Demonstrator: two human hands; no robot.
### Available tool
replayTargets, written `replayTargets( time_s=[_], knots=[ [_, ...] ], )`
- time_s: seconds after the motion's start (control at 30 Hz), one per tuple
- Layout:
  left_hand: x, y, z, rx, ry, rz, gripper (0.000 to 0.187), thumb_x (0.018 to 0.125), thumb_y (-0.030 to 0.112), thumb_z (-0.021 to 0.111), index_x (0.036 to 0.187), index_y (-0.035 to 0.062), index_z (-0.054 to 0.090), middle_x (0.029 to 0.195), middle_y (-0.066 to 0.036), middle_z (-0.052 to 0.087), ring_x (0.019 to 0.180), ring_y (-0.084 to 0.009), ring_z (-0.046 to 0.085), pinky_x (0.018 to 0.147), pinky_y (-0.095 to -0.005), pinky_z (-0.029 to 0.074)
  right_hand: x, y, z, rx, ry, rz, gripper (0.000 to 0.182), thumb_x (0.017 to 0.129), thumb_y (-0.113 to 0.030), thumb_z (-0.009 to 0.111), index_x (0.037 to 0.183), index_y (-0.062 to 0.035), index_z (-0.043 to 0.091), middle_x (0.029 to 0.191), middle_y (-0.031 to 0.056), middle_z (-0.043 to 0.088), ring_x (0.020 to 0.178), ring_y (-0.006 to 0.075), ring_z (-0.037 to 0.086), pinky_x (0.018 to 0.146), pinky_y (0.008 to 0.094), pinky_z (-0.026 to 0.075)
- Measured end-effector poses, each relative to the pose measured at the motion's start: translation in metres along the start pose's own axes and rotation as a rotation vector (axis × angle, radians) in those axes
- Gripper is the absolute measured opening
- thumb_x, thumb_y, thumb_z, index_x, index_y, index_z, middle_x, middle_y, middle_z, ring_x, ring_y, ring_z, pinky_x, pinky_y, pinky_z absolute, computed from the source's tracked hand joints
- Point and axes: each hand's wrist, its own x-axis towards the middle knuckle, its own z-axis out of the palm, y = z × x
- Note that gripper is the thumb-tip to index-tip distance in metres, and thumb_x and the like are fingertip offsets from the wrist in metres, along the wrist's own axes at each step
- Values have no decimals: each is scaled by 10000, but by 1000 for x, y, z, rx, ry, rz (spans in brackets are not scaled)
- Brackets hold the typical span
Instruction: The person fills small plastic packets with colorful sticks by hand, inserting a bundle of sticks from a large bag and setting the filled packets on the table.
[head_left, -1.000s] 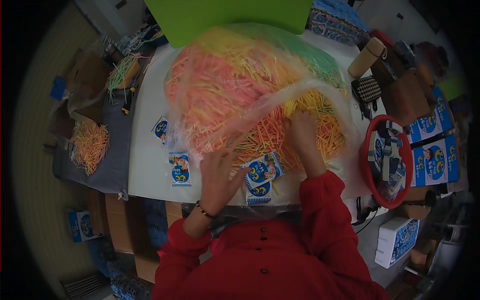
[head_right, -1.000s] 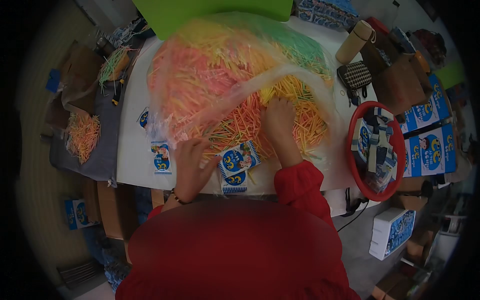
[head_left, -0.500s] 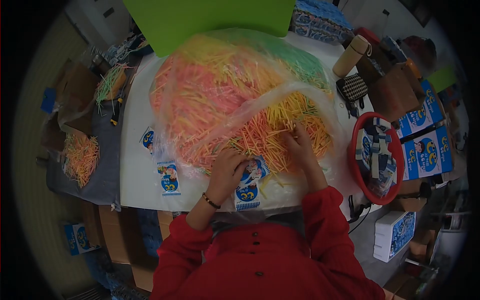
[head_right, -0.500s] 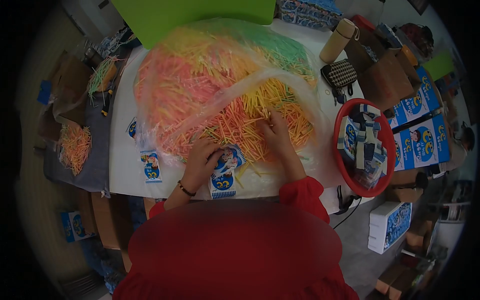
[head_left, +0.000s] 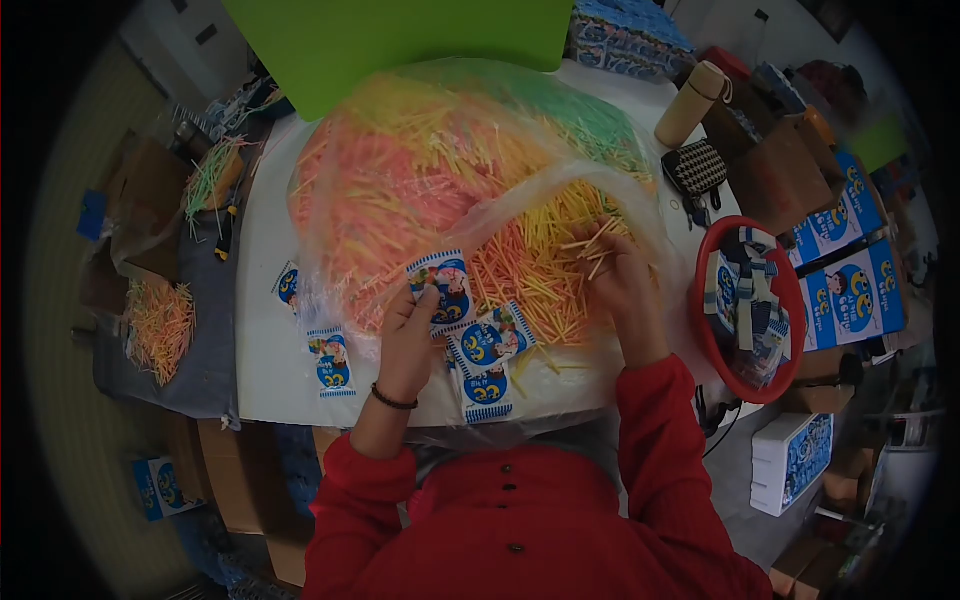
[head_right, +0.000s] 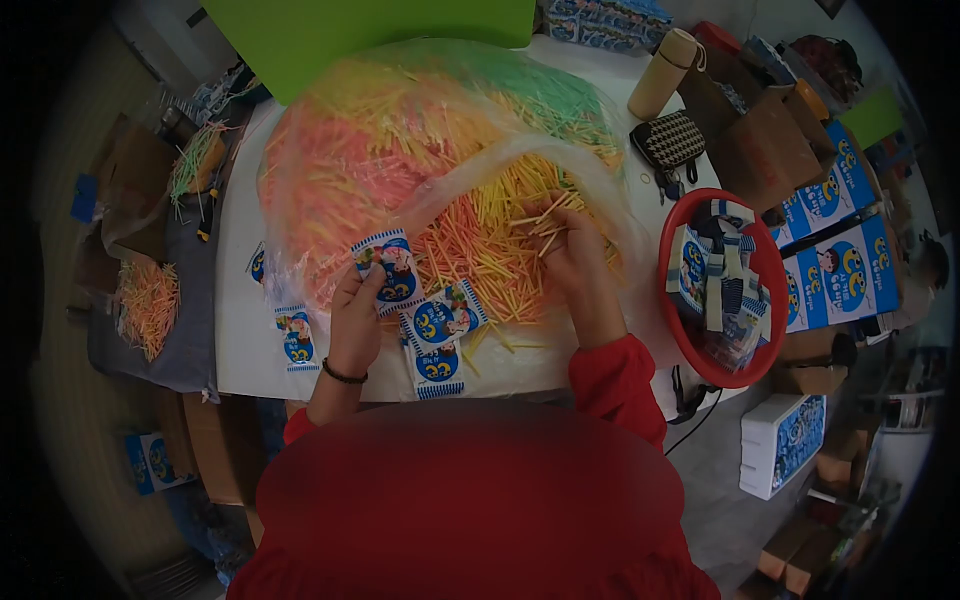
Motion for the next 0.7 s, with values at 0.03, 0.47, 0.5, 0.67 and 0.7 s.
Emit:
replayTargets(
  time_s=[0.03,0.47,0.5,0.67,0.7],
  knots=[
    [0,3,0,-169,30,-119,200,982,154,517,1122,49,613,1016,-27,686,878,-109,658,739,-270,545,-3,-3,4,47,92,81,188,1011,-172,423,1089,-31,522,991,92,598,988,270,622,885,461,528],
    [-12,4,-7,-216,-5,-166,194,976,155,526,1138,77,599,1025,-29,684,915,-122,658,777,-303,542,-31,-6,23,-1272,111,-320,262,980,-269,545,917,-15,531,829,82,585,736,194,565,645,331,447],
    [-14,4,-7,-164,-46,-154,199,977,160,527,1139,70,601,1023,-31,684,909,-117,655,782,-292,534,-35,-8,23,-1275,108,-316,262,980,-269,545,917,-15,531,829,82,585,736,194,565,645,331,447],
    [-26,-11,2,-16,-247,-267,220,978,187,546,1118,30,606,1007,-21,676,887,-77,627,773,-235,499,-60,0,31,-1974,24,-84,372,850,-316,665,884,28,525,803,250,604,768,417,601,645,454,462],
    [-27,-16,4,-17,-243,-268,220,978,187,546,1118,30,606,1007,-21,676,887,-77,627,773,-235,499,-65,8,33,-1974,21,-81,372,850,-316,665,884,28,525,803,250,604,768,417,601,645,454,462]
  ],
)
